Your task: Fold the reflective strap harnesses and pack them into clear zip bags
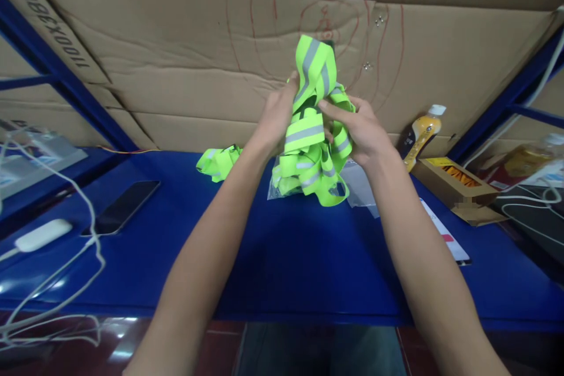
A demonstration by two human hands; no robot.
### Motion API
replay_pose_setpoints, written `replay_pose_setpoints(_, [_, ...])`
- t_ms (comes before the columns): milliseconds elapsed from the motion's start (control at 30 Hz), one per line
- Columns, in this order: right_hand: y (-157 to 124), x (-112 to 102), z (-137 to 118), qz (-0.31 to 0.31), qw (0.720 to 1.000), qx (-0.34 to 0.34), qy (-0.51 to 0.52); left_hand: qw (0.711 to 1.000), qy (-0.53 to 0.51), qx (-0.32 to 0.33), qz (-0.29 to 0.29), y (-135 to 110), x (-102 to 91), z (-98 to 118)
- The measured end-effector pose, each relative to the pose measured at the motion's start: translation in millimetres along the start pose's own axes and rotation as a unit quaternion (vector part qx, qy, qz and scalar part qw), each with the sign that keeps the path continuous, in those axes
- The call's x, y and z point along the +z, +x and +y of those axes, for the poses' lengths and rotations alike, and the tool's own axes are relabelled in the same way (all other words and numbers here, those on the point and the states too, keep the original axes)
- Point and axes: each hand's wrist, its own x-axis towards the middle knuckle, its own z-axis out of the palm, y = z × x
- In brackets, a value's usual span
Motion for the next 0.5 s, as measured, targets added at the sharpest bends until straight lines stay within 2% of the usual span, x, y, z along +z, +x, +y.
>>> replay_pose_setpoints(67, [3,0,-2,0.04,0.999,-0.006,0.009,0.996,0.084,0.025,0.018,-1,1.3,-3])
replay_pose_setpoints(133, [6,-1,-5,0.065,0.998,-0.005,0.014,0.994,0.111,-0.01,0.0,-3,2.0,0])
replay_pose_setpoints(233, [7,-4,-10,0.08,0.997,-0.001,0.019,0.991,0.037,-0.097,-0.087,-10,1.7,14])
replay_pose_setpoints(300, [7,-6,-14,0.072,0.997,-0.003,0.035,0.981,-0.014,-0.124,-0.146,-16,-0.1,25])
replay_pose_setpoints(433, [8,-9,-18,0.043,0.994,-0.008,0.096,0.945,-0.057,-0.147,-0.287,-25,-4.2,29])
replay_pose_setpoints(500, [8,-9,-17,0.038,0.991,-0.023,0.126,0.938,-0.034,-0.116,-0.324,-28,-1.6,19])
